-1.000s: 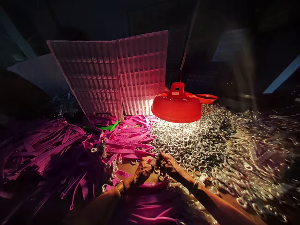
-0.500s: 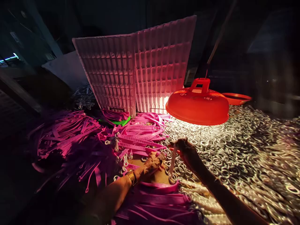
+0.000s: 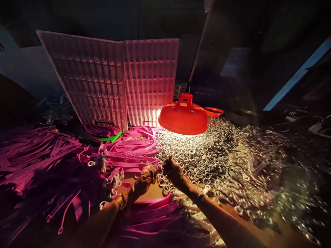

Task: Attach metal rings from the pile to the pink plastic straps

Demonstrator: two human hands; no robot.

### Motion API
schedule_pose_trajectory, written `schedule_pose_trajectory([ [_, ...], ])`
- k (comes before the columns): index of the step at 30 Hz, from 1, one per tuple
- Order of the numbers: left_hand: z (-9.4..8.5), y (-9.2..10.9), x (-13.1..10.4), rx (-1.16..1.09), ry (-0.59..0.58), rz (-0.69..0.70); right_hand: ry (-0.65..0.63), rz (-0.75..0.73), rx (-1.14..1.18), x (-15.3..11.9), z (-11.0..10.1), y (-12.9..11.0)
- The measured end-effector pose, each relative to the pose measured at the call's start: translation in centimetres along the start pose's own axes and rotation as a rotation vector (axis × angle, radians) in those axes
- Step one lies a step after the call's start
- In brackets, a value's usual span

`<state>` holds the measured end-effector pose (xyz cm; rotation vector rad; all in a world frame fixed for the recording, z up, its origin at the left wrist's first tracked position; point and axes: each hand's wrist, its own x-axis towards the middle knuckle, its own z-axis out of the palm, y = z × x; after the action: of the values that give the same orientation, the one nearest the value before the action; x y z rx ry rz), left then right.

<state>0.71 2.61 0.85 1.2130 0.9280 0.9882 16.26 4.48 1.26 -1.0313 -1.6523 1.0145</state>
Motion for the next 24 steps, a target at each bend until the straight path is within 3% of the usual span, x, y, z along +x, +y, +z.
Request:
schedule_pose_trajectory([
  [8,0.0,-0.2,-0.4,0.030,-0.047,0.084,-0.033,-0.022,-0.118,-0.6,0.3,-1.0],
  [16,0.1,0.4,-0.3,0.099,-0.043,-0.007,-0.143,0.187,-0.019,0.6,0.4,-0.6],
  [18,0.1,0.7,-0.2,0.093,-0.064,-0.061,-0.168,0.142,-0.071,1.3,0.0,-1.0],
  [21,0.0,2.3,-0.3,0.054,-0.070,-0.150,-0.338,-0.015,-0.229,1.6,-1.2,-2.7],
  [24,0.2,5.5,-1.0,0.020,-0.062,-0.211,-0.451,-0.058,-0.365,0.2,-2.2,-5.0],
])
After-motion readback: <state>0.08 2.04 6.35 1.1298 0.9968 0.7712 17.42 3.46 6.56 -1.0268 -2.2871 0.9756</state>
